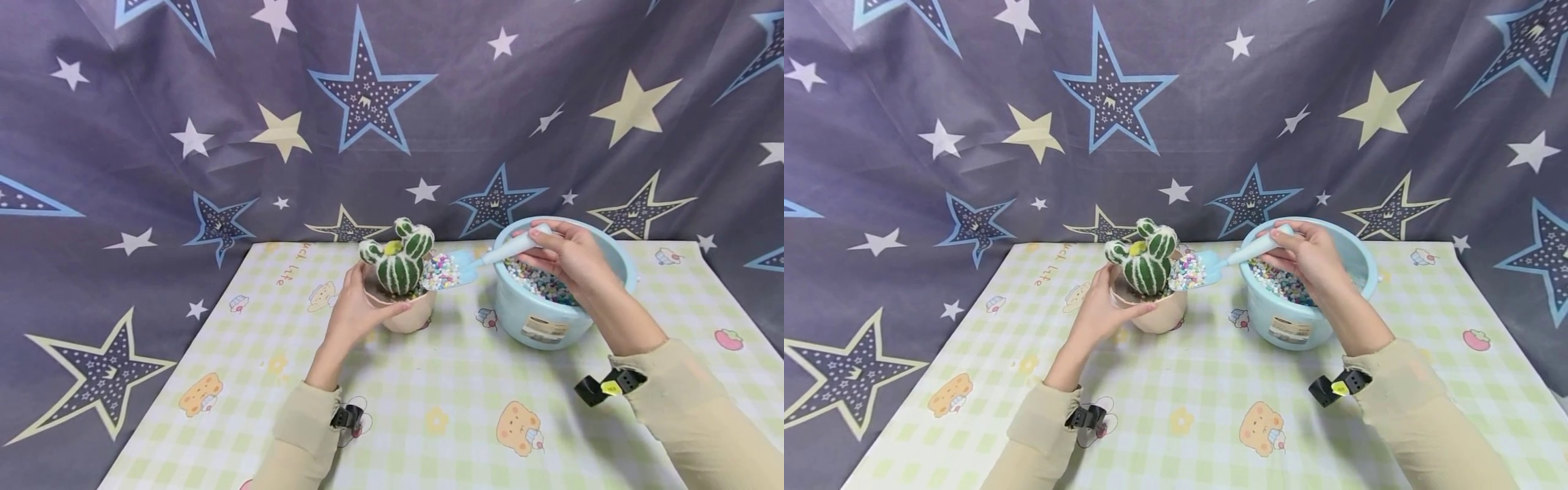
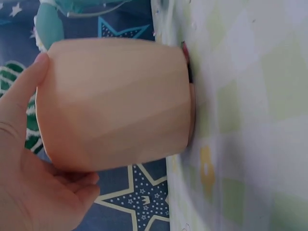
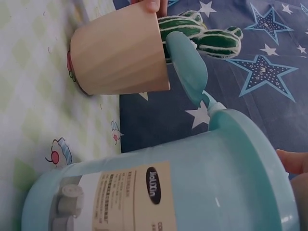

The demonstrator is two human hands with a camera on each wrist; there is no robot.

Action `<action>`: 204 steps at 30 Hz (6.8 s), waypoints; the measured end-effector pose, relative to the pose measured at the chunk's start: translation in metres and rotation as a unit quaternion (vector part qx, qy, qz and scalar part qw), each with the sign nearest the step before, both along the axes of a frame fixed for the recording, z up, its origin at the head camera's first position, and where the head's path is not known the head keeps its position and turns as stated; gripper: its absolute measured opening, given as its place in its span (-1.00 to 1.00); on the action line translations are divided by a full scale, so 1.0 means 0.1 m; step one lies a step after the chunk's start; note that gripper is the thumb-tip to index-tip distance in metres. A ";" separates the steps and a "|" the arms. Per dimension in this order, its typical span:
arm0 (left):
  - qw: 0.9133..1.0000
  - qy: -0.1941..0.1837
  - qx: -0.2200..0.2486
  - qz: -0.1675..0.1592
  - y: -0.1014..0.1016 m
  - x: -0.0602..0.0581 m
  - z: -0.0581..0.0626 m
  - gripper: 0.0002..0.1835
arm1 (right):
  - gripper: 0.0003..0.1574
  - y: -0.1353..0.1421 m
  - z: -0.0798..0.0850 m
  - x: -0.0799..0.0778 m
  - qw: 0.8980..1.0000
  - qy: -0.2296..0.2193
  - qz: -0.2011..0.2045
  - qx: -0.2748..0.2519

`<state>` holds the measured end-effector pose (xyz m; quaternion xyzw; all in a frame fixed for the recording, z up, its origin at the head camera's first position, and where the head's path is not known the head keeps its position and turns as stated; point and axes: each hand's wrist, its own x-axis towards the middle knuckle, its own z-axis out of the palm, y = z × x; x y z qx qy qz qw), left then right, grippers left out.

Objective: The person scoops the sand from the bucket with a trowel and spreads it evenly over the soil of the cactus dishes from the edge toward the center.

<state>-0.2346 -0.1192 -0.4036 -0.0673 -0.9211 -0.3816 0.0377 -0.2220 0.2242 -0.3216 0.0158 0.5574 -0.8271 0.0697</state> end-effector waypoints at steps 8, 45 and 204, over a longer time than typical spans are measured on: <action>0.998 -0.001 -0.021 0.053 0.10 0.07 -0.01 0.42 | -0.67 -0.10 -0.01 -0.02 0.999 0.016 -0.005 0.033; 1.000 0.002 -0.026 0.014 -0.07 0.02 0.00 0.31 | -0.78 -0.39 0.17 -0.09 0.990 0.058 -0.045 0.121; 0.997 -0.022 -0.054 0.049 -0.15 0.15 0.12 0.30 | -0.64 -0.95 0.50 0.06 0.851 0.284 -0.073 0.436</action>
